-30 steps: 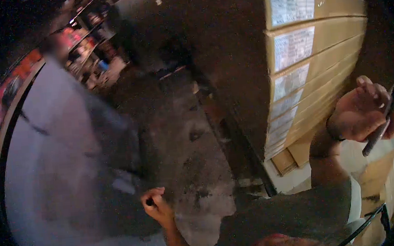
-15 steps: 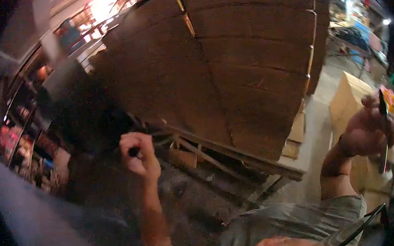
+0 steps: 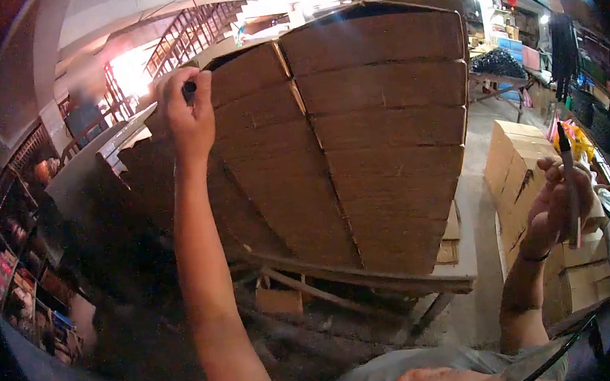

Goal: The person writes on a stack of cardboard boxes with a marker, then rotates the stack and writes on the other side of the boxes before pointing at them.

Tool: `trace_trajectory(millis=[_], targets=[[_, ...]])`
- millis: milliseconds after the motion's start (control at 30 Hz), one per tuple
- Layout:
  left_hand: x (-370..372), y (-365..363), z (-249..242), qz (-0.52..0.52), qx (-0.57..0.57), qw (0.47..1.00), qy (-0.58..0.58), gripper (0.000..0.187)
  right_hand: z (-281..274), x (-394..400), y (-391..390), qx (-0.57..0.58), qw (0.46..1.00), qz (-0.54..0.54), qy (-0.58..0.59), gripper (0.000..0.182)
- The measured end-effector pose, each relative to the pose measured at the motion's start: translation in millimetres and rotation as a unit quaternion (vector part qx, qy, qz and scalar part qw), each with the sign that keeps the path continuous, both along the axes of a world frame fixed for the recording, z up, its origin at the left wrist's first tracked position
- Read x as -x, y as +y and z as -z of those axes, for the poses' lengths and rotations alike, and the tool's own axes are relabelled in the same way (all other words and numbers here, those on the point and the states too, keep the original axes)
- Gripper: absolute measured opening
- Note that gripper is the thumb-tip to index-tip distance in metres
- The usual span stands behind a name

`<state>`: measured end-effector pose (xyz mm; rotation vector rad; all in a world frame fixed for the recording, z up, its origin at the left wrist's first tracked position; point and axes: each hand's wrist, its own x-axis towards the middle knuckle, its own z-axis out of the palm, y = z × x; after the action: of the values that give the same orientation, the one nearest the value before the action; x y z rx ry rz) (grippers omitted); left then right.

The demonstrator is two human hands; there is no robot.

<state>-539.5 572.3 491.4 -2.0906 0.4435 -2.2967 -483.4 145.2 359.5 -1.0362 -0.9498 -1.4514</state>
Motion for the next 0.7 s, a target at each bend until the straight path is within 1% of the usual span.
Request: trace_trajectory(millis=[67,100,133,200,233,267,300,333,367,433,467,500,533,567,600,667,700], targets=[[-8.8,33.9,-2.3,0.01,0.045,0.999,0.012,0.015,-3.0,7.8,16.9,0.006,0.998,-0.053,0.014,0.019],[-12.4,46.5,-2.5,-0.05,0.027,0.998,-0.008,0.014,-9.5,14.3,25.3,0.044,0.999,0.024,0.009,0.018],[-12.6,60.0,-1.6,-0.042,0.024,0.999,-0.013,0.014,-8.3,18.4,34.7,0.041,0.999,0.033,0.004,0.018],[-33.2,79.4,-1.2,0.051,0.091,0.994,0.032,0.014,-0.9,9.9,45.7,-0.01,0.984,0.167,0.069,0.016],[-43.8,89.7,-3.2,0.055,0.084,0.995,-0.005,0.016,-6.0,9.3,53.8,0.035,0.994,0.092,0.052,0.02],[-54.5,98.6,-2.3,0.072,0.075,0.995,-0.004,0.016,-11.8,14.3,66.3,0.082,0.987,0.139,0.018,0.023],[-57.2,96.1,0.6,0.079,0.131,0.988,0.009,0.016,-10.0,10.4,76.8,0.103,0.986,0.127,0.02,0.022],[-57.7,92.5,3.4,0.086,0.185,0.979,0.026,0.017,-11.9,5.5,106.1,0.03,0.997,0.073,-0.016,0.022],[-43.1,99.9,3.3,0.107,0.174,0.979,0.025,0.017,-16.1,19.5,136.6,0.046,0.996,0.073,0.016,0.022],[-27.6,93.8,2.9,0.073,0.153,0.982,0.081,0.015,-33.1,4.1,170.3,0.087,0.994,0.057,-0.029,0.02],[-39.2,103.0,5.6,0.095,0.146,0.981,0.081,0.015,-40.0,3.5,190.8,0.044,0.995,0.085,-0.034,0.02],[-55.1,117.5,7.2,0.154,0.115,0.977,0.092,0.016,-46.8,1.5,210.4,-0.001,0.993,0.11,-0.041,0.02],[-61.7,122.2,6.9,0.209,0.083,0.969,0.107,0.016,-52.2,-6.4,221.4,-0.008,0.997,0.069,-0.045,0.023],[-68.2,124.3,8.6,0.206,0.045,0.975,0.074,0.018,-60.5,-15.9,228.5,-0.013,0.998,0.026,-0.055,0.026],[-72.5,121.2,9.8,0.218,0.042,0.973,0.07,0.018,-67.2,-23.0,232.8,-0.013,0.997,0.038,-0.06,0.026],[-75.0,117.2,16.4,0.193,0.049,0.979,0.042,0.02,-72.5,-29.9,239.3,0.025,0.997,-0.023,-0.064,0.023],[-75.9,117.6,16.2,0.198,0.048,0.978,0.043,0.02,-75.8,-31.8,242.5,0.025,0.998,-0.017,-0.063,0.023]])
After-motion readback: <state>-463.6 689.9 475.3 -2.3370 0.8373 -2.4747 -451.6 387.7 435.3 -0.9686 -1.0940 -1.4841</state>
